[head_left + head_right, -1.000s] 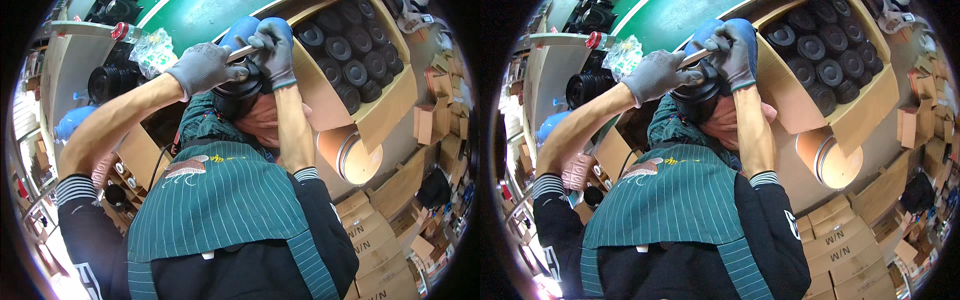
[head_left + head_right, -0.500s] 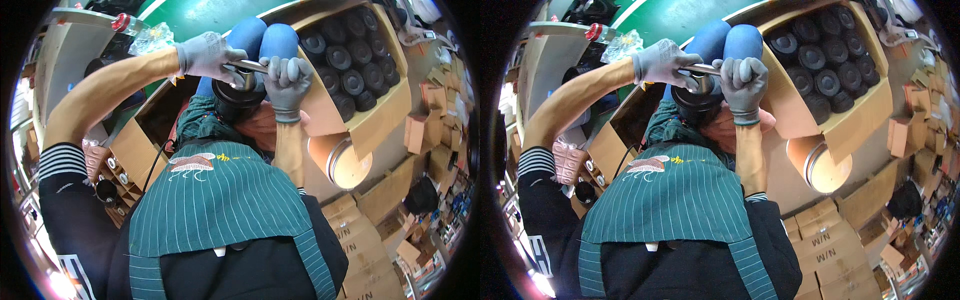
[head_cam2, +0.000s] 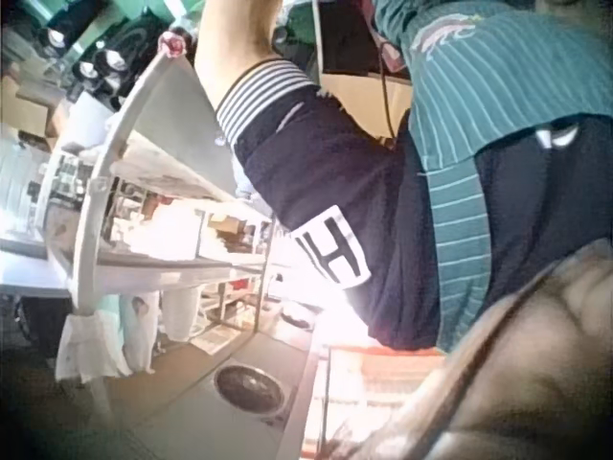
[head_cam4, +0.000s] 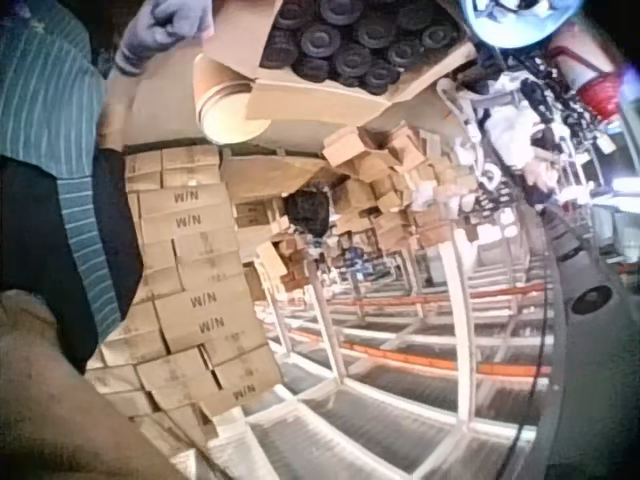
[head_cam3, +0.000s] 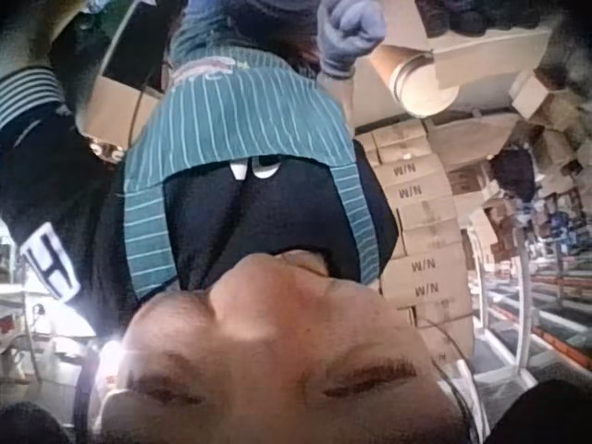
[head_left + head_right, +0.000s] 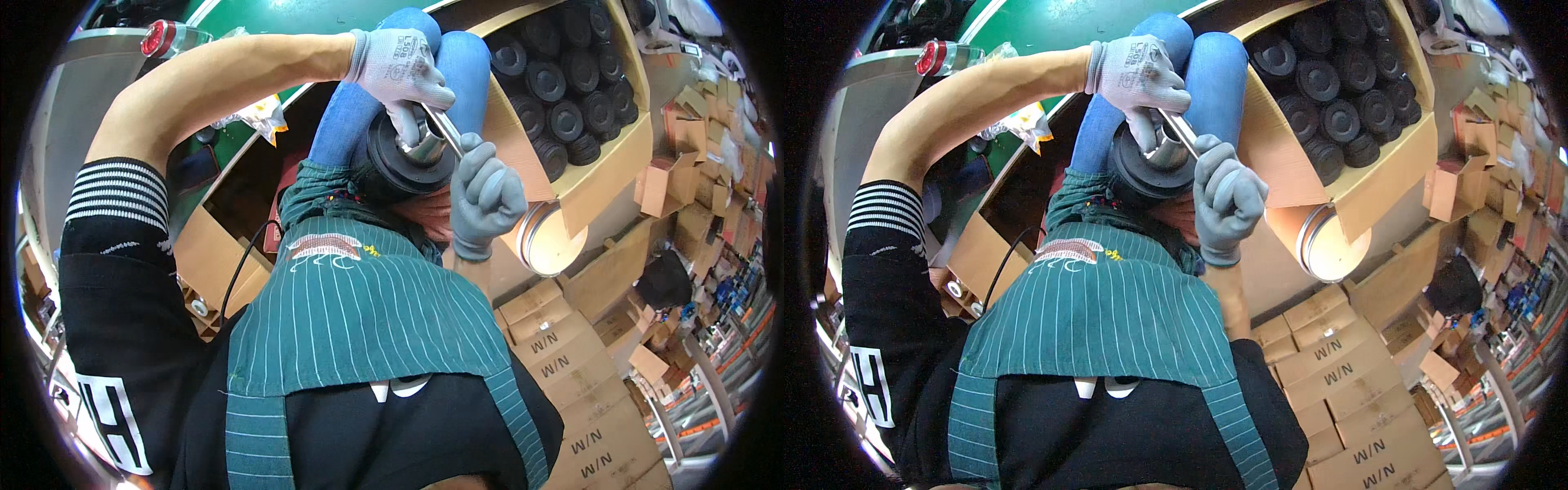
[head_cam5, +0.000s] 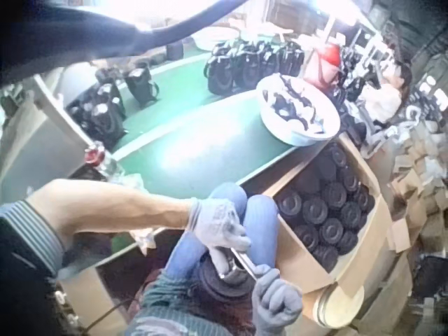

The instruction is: The person repeatedly picks up black kettle bodies, inserts a metal rod into the base, and places the assembled units on a green workbench. The process is repeated for multiple units in a warehouse-like setting.

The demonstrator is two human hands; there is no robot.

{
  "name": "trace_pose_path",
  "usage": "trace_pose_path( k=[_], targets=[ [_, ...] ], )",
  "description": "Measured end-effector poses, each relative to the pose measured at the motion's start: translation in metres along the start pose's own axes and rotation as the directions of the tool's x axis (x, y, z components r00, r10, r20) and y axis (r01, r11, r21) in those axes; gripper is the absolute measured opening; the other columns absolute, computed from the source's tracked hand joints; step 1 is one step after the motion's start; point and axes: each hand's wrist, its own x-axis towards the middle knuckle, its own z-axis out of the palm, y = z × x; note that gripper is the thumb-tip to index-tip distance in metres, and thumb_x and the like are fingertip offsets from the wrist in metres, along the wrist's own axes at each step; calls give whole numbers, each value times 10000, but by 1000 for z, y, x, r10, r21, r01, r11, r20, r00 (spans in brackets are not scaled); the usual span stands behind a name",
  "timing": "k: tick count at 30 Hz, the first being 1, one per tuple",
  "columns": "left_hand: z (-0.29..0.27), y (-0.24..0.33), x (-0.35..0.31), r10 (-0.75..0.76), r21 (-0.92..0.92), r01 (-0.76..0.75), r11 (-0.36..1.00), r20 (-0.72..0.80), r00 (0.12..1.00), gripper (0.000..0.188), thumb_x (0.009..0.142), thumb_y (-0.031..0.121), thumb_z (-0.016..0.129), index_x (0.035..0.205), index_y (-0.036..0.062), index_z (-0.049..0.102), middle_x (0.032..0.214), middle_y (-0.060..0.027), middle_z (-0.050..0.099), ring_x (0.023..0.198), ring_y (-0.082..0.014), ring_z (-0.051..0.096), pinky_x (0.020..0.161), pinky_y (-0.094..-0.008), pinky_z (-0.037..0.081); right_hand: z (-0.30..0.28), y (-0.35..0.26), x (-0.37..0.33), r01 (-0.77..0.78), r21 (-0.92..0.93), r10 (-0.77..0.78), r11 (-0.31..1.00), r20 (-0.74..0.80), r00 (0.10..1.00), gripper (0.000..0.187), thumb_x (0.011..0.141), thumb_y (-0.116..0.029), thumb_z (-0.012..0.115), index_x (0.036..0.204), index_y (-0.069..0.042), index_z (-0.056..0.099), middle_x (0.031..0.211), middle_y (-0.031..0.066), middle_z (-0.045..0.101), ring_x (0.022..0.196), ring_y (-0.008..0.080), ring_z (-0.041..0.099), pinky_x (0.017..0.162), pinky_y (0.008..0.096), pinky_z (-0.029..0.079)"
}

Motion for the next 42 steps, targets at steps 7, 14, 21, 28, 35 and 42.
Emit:
trace_pose_path(
  k=[7,14,21,28,35,42],
  targets=[
    [-9,5,-15,-251,-149,233,961,-116,961,635,834,734,765,865,117,616,719,-104,651,702,-347,707,609,-441,517,-41,-20,64,-216,-299,345,930,496,797,205,854,-88,638,671,-42,718,672,56,653,891,264,688,1149,564,459],
    [-23,23,-11,-545,-557,385,736,-151,825,469,1039,403,677,744,55,568,594,-119,489,531,-302,529,542,-414,414,-31,-13,110,282,-146,110,948,984,142,389,797,-318,875,591,-101,626,680,47,565,961,266,680,1035,506,559],
    [-10,12,6,-503,-524,350,777,-182,845,516,1075,420,620,709,65,547,592,-136,525,563,-348,581,554,-441,437,-28,-13,124,284,-174,232,943,955,-183,392,923,-368,728,631,-108,709,736,55,616,865,255,601,753,369,521],
    [11,-12,38,-290,-501,132,855,-251,923,563,1105,460,508,742,71,694,670,-183,651,673,-386,669,650,-485,525,-4,-21,99,212,-71,135,975,943,-304,160,833,-284,713,748,-151,742,661,4,578,801,217,621,719,369,483],
    [8,-27,15,-281,-421,112,900,-366,887,304,1069,276,567,836,94,635,695,-125,604,643,-335,634,600,-421,494,10,-12,115,291,-122,135,949,991,-24,195,737,-265,746,665,-97,679,612,8,544,757,225,608,868,438,539],
    [-27,7,-33,-682,-589,430,684,-307,664,342,1051,243,661,792,20,650,626,-106,531,547,-130,485,539,-360,409,-37,-61,94,698,-609,66,376,769,636,540,914,-514,764,1279,-127,673,1333,132,646,1263,341,631,1158,604,438]
  ],
)
